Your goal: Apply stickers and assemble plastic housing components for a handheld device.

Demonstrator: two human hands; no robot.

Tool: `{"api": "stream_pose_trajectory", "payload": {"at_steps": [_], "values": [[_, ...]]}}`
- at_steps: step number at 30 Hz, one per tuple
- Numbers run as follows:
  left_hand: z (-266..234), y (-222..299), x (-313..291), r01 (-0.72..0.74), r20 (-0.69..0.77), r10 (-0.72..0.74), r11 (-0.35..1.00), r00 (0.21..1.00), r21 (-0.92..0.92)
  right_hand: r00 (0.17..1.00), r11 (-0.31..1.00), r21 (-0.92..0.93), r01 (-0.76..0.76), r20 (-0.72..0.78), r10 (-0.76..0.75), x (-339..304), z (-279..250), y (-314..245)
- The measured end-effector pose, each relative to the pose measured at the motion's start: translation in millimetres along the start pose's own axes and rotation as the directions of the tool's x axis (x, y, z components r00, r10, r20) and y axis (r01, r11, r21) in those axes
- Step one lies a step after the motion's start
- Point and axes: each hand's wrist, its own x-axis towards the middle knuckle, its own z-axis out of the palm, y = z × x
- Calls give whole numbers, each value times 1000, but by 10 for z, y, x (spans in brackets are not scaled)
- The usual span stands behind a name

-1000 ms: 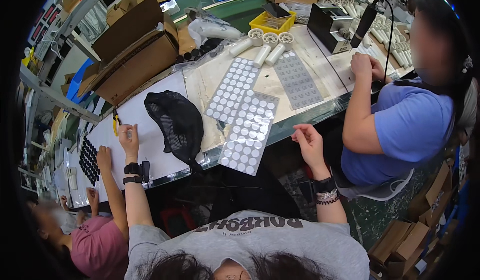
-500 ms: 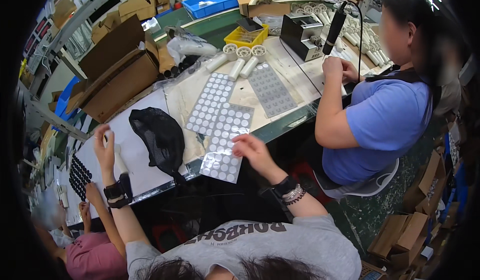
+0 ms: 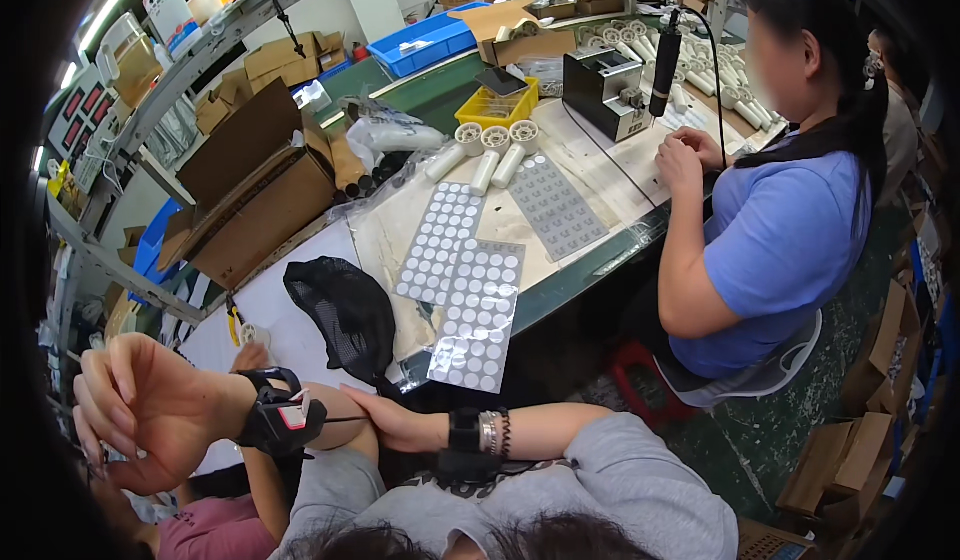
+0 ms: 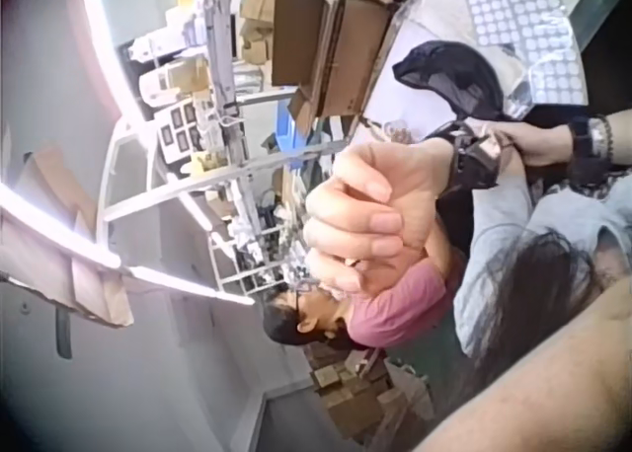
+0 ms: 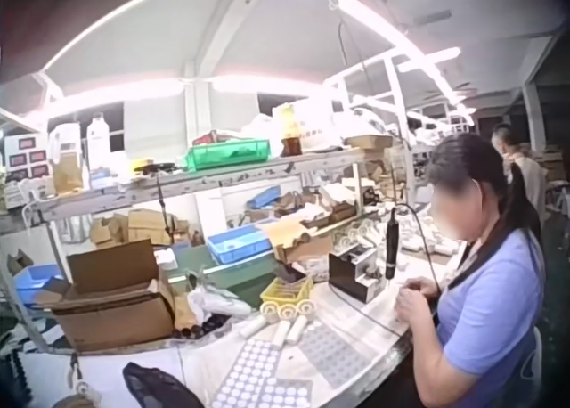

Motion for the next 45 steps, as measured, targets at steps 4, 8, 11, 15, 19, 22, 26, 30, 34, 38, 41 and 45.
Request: {"api": "stream_pose_trajectory", "payload": {"at_steps": [4, 8, 11, 15, 19, 22, 26, 30, 34, 38, 41, 45], "values": [[-17, -48, -91, 9, -33, -8, 999, 999, 41, 998, 986, -157, -54, -19, 52, -153, 2, -246], [-33, -168, -156, 36, 15, -35, 999, 999, -33, 939, 981, -191, -32, 330, 95, 97, -201, -421], [-104, -283, -190, 49, 78, -45, 998, 996, -41, 982, 968, -249, 21, 184, 26, -5, -57, -384], [-161, -509, -231, 127, 160, -155, 977, 975, 174, 982, 914, -404, -32, 156, 103, -169, -251, -401], [-479, -530, -176, 171, 456, -351, 905, 818, 390, 968, 743, -658, 121, 243, 58, -516, -6, -1106], [-591, -1002, -648, 406, 168, -536, 777, 827, 482, 917, 296, -932, 210, 82, -391, -888, -484, -2076], [-972, -1181, -888, 472, 89, -766, 479, 637, 740, 376, -33, -986, -162, -31, -926, -773, -1183, -3140], [-1194, -1518, -1257, 764, -121, -826, 440, 550, 471, 19, -114, -875, -470, 119, -993, -437, -1756, -3558], [-1231, -1706, -1518, 813, -78, -894, 362, 442, 457, -98, 19, -914, -405, 23, -995, -269, -1945, -3682], [-1297, -1747, -1598, 792, -45, -925, 297, 377, 533, -159, 88, -955, -283, -44, -986, -353, -2084, -3769], [-1451, -1720, -1636, 768, -53, -924, 282, 379, 575, -47, 94, -984, -150, -88, -995, -478, -1960, -3699], [-1685, -1627, -1687, 845, -167, -909, 270, 382, 461, 188, 149, -937, 315, -92, -978, -409, -1229, -3200]]}}
